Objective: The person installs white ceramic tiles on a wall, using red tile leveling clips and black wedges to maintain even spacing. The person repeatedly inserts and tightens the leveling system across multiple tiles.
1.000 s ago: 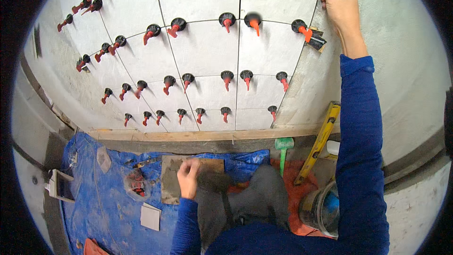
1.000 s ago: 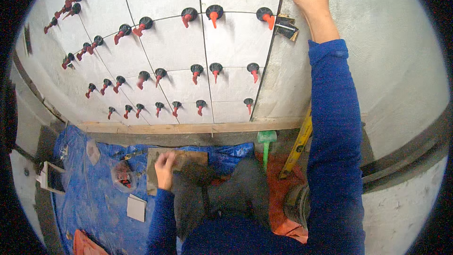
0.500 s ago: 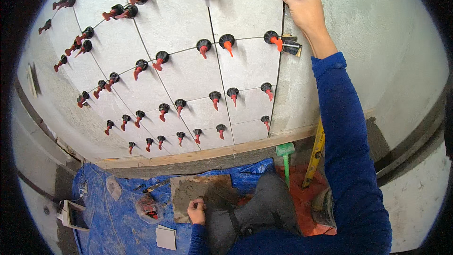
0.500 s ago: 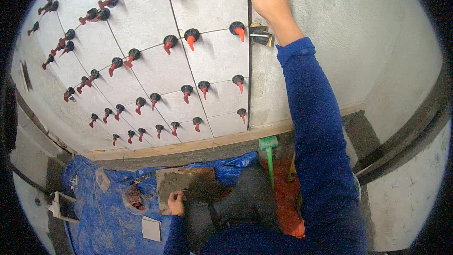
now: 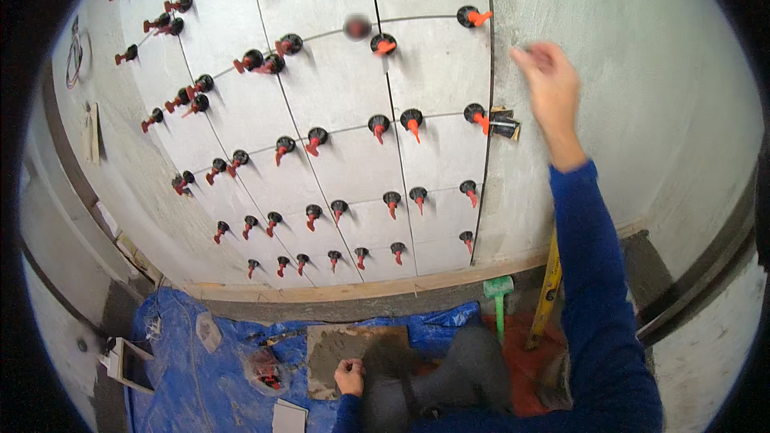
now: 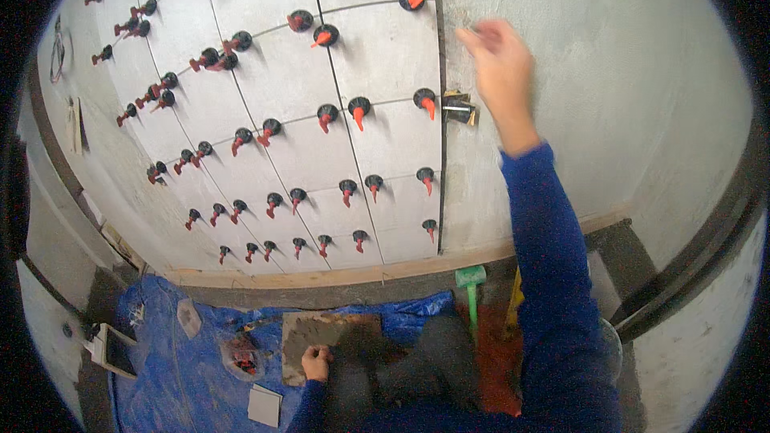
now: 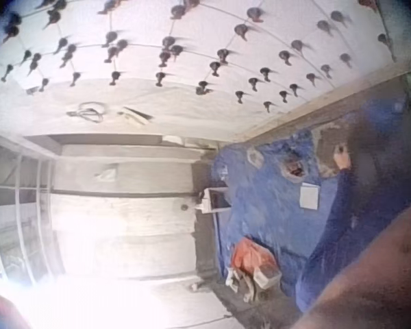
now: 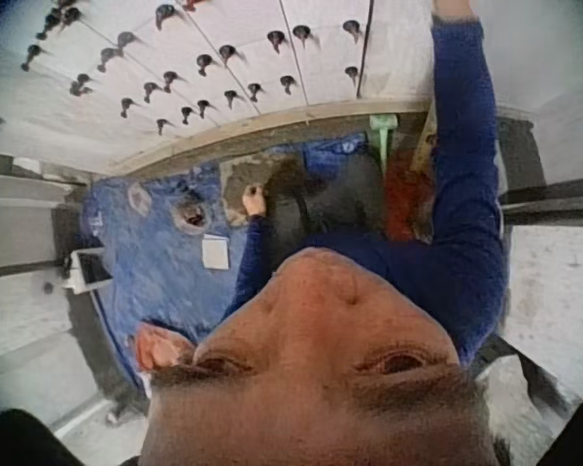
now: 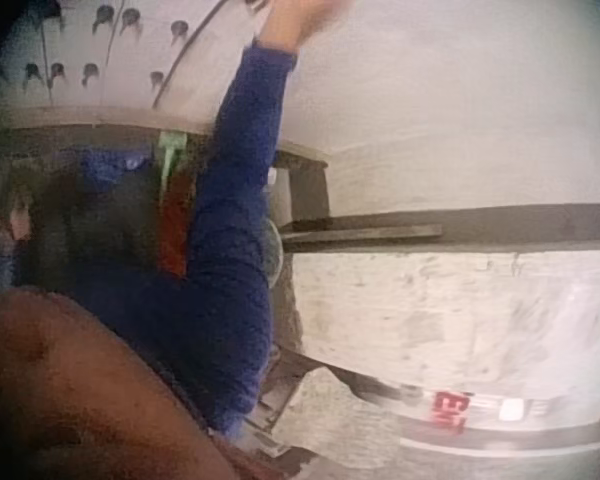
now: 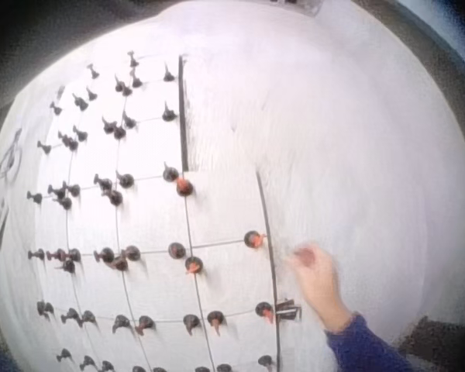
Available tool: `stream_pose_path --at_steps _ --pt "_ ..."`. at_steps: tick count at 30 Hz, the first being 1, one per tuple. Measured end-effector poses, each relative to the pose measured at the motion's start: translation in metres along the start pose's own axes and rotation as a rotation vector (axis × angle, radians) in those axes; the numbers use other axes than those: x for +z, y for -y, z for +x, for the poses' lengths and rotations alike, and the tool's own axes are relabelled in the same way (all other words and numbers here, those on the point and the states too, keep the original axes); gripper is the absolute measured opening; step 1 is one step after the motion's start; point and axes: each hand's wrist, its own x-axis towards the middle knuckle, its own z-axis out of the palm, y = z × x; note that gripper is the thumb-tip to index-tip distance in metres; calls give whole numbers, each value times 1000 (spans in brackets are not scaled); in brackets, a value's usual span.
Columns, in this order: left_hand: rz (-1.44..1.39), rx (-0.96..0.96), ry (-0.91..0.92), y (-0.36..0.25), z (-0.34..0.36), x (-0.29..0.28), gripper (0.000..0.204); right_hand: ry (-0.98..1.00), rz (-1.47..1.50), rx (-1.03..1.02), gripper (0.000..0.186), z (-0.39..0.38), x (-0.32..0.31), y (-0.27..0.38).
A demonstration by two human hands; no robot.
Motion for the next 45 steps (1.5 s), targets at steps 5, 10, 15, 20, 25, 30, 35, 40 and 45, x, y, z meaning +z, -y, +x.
stream_pose_path --at_steps 5,10,15,20,25,30,35,40,45 --pt "12 -89 -49 1 1 -2 12 -191 -158 439 34 -155 -159 -53" --pt "-2 -119 -18 10 0 -7 14 -139 -701 808 32 -369 -334 -74" --pt "25 -151 18 6 1 -5 15 895 -1205 1088 31 -483 -446 -105" --pt "125 -117 11 0 2 6 21 1513 -1025 1244 37 -520 -452 -166" --pt "152 -79 7 -9 -7 10 21 1254 -1076 1275 34 -552 -378 -169" --pt "244 -178 21 -23 -17 4 25 1139 -1045 1297 31 -570 -331 -161" --pt "177 -68 8 -26 -15 10 17 1062 -1026 1336 29 -589 -318 -154" --pt "283 -88 23 -32 -13 16 18 1009 -1043 1360 27 -599 -321 -147" --pt "254 -19 6 -32 -10 19 18 979 -1085 1374 27 -598 -349 -145"
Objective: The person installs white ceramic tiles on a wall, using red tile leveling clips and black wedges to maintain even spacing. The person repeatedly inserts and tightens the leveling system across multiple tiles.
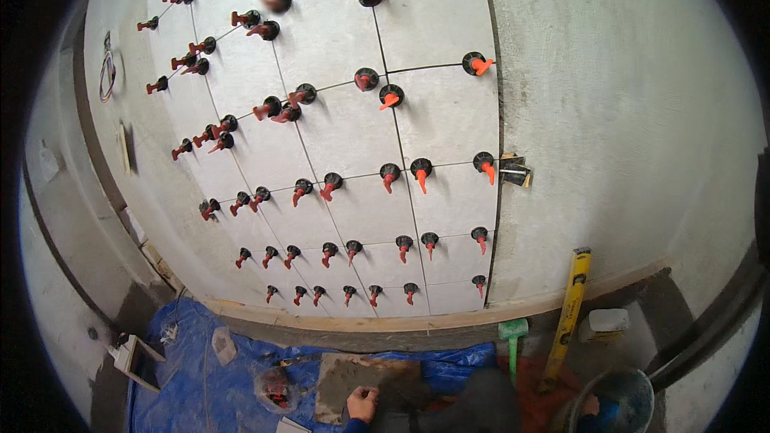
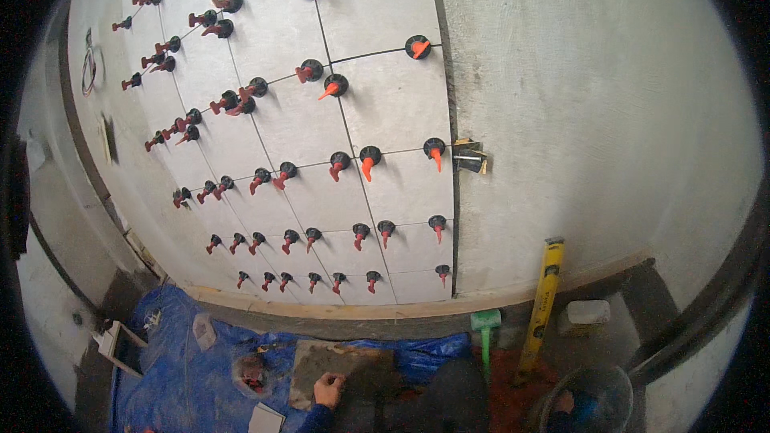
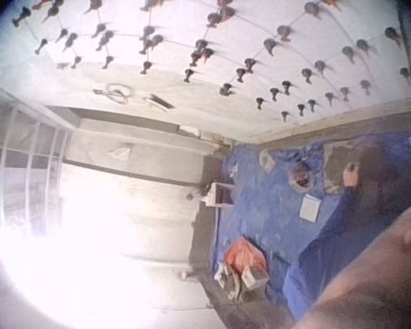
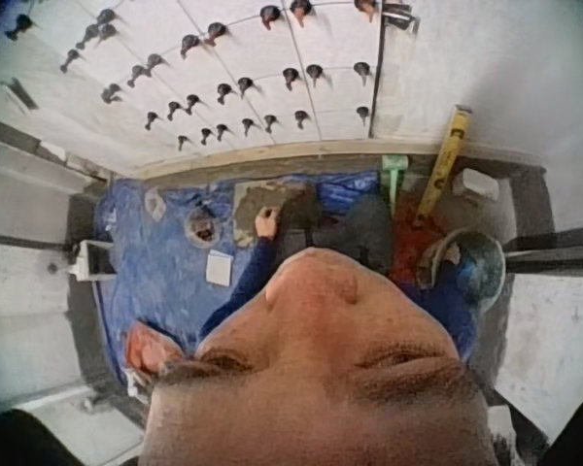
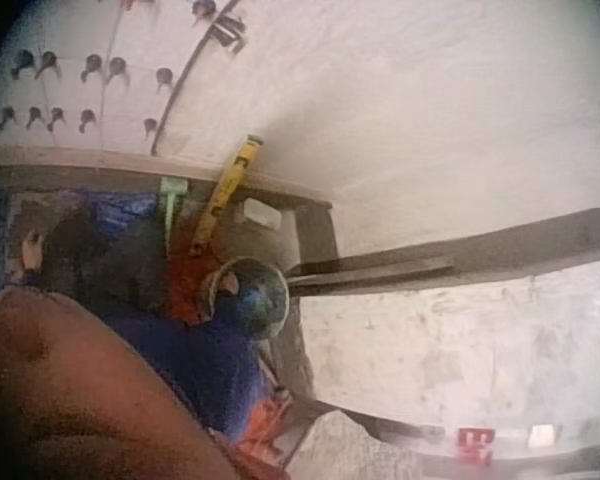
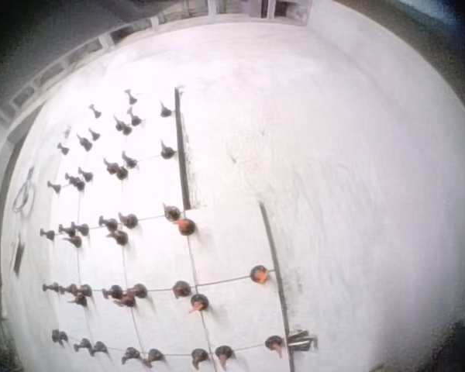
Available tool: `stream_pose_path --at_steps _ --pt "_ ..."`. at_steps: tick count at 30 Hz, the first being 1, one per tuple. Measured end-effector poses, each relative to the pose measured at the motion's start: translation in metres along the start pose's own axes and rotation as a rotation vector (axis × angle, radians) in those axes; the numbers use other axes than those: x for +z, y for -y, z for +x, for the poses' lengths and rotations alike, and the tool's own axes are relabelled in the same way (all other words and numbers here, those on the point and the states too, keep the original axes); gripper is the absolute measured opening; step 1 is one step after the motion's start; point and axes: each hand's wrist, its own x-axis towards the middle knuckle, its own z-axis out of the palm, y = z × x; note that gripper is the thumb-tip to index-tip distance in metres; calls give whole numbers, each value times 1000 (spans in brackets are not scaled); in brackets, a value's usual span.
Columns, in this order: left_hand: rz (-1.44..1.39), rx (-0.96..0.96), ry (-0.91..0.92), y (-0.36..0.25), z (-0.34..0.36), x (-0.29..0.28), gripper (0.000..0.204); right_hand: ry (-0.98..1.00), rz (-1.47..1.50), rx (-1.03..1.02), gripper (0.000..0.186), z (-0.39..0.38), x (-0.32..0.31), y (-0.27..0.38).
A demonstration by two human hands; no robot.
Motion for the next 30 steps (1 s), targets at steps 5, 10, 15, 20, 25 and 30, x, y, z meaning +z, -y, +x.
stream_pose_path --at_steps 5,10,15,20,25,30 --pt "-115 -108 51 20 16 5 27 -37 -12 56 27 3 -27 -62" --pt "-50 -72 47 47 27 9 28 -236 -47 205 26 -2 -62 -91" --pt "-72 -150 50 53 34 12 27 -329 103 480 33 -24 -102 -57" --pt "52 -106 45 40 26 10 26 -452 111 223 46 -40 -96 -52" --pt "64 -87 45 35 18 6 26 -668 237 -208 47 -36 -70 -55" --pt "96 146 39 39 14 -1 28 -788 351 -357 51 -88 -89 -20"
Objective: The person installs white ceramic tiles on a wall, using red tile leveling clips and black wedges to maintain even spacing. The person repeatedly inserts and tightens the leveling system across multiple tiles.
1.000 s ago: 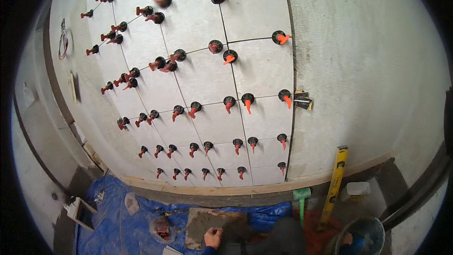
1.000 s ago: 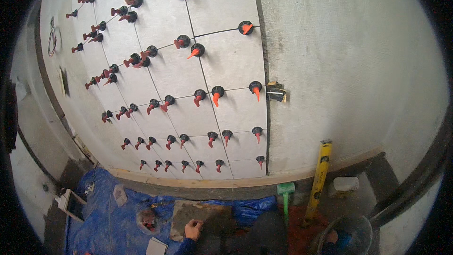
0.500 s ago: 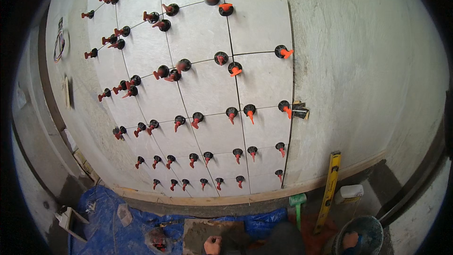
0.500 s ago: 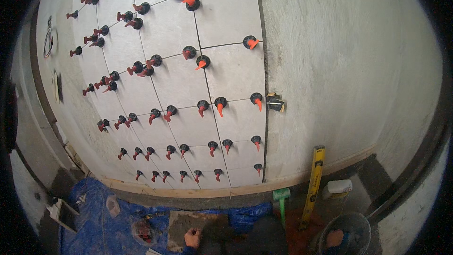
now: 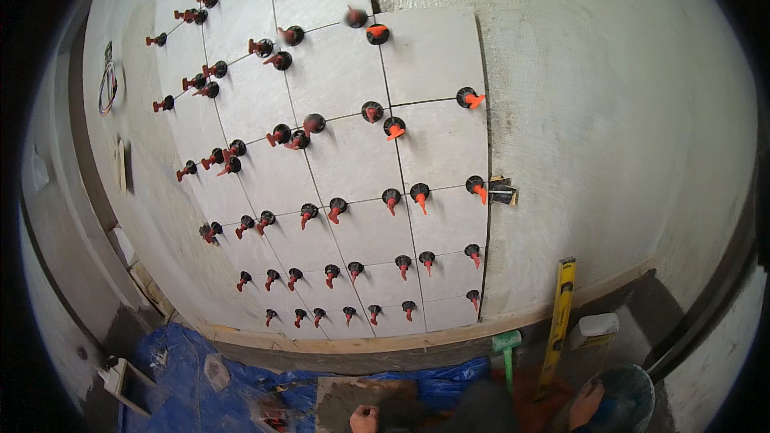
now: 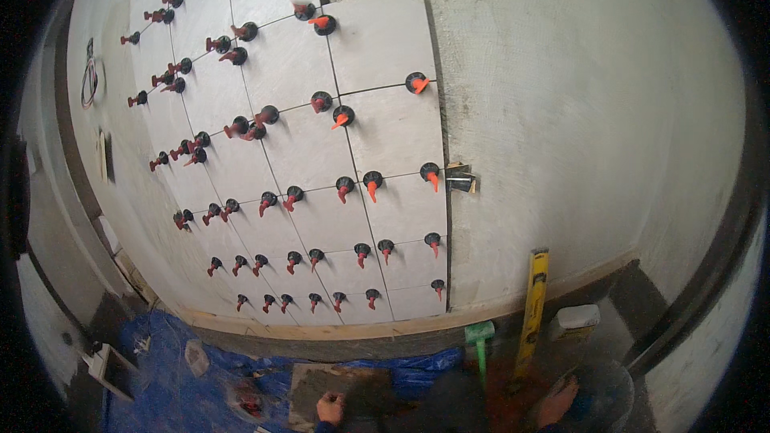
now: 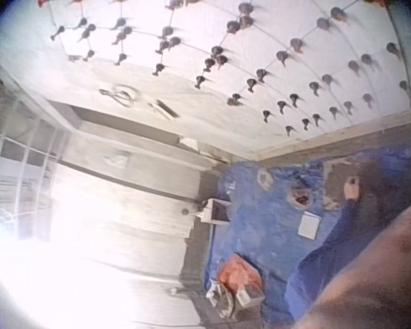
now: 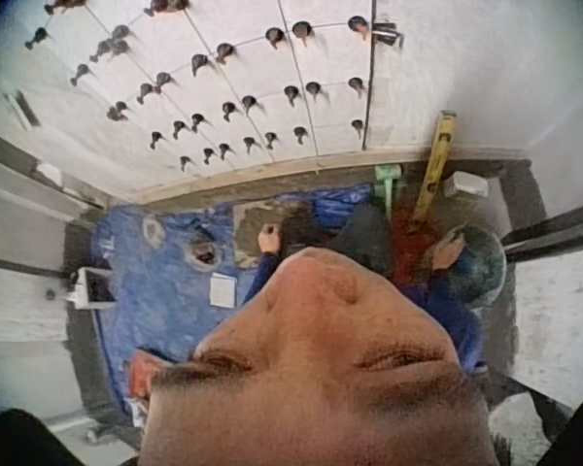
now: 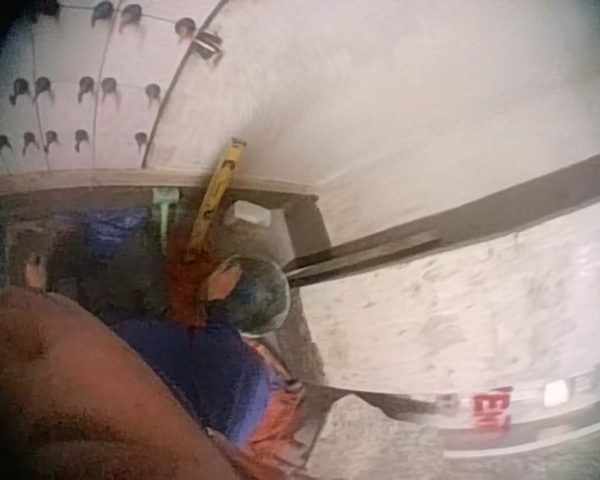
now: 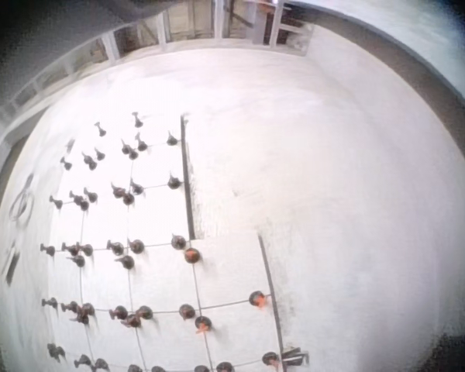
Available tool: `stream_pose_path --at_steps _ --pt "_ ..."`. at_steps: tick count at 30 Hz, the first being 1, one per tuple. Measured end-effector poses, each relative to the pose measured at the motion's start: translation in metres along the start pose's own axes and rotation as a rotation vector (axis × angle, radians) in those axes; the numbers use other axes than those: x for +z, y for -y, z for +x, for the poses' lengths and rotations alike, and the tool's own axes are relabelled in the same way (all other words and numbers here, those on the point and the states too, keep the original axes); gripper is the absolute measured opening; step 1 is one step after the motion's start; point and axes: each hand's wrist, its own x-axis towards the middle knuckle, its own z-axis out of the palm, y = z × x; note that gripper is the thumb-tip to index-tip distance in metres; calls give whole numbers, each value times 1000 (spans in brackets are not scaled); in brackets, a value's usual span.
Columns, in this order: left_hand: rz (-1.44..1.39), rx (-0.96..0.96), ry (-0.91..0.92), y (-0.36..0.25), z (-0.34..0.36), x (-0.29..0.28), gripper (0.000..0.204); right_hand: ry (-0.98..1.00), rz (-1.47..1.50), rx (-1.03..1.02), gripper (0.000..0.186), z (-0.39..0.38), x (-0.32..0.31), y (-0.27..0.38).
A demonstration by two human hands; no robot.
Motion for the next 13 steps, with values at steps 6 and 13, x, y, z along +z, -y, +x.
stream_pose_path --at_steps 6,13 --pt "30 -20 -1 -1 -3 -2 25 -1 90 434 44 13 -19 50" --pt "291 -112 -2 -1 3 2 31 79 128 471 50 9 -27 45"
